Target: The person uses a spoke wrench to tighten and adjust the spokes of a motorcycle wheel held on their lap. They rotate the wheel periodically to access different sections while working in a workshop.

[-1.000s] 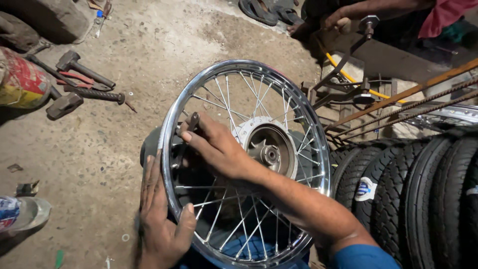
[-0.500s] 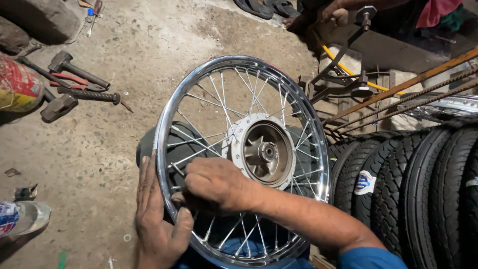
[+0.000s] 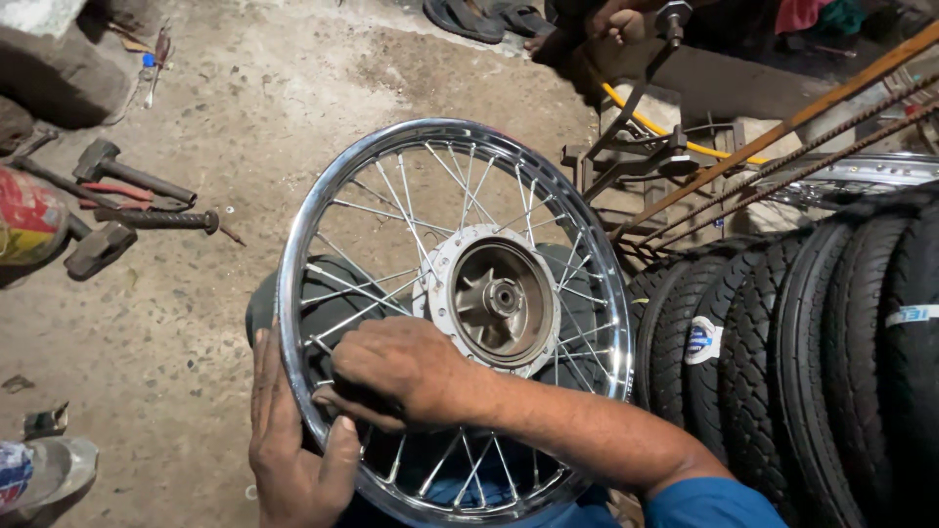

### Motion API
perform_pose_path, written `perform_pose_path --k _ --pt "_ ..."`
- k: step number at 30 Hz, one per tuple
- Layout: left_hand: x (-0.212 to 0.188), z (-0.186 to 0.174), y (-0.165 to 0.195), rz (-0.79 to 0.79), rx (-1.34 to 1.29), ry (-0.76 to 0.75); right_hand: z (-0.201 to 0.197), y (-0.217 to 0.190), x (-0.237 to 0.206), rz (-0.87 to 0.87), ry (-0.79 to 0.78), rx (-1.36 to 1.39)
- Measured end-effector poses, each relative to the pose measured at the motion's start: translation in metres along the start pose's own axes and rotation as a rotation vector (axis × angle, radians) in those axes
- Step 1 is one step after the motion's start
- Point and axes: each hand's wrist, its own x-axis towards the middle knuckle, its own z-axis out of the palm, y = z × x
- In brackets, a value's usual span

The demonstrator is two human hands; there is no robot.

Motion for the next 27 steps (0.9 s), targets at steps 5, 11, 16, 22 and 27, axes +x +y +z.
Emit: perform_pose_path --k 5,11,16,22,27 --pt "0.0 0.0 -0.003 0.009 0.001 -0.007 -0.001 -0.002 -0.006 0.051 0.0 0.077" --pt "-0.001 -0.001 -0.003 -0.033 0.019 -0.019 -0.02 0.005 -0.034 0.684 -0.02 0.442" --pt "0.001 -0.001 0.0 -0.047 0.014 -0.031 -0.072 0.02 -0.097 0.461 0.388 -0.131" --pt "0.004 0.001 -0.001 -0.027 0.025 -0.044 -0.07 0.012 -0.189 1.004 0.62 -0.504" --pt "0.002 -0.001 -0.002 -0.069 0.04 -0.079 -0.06 0.007 -0.226 0.854 0.467 -0.542"
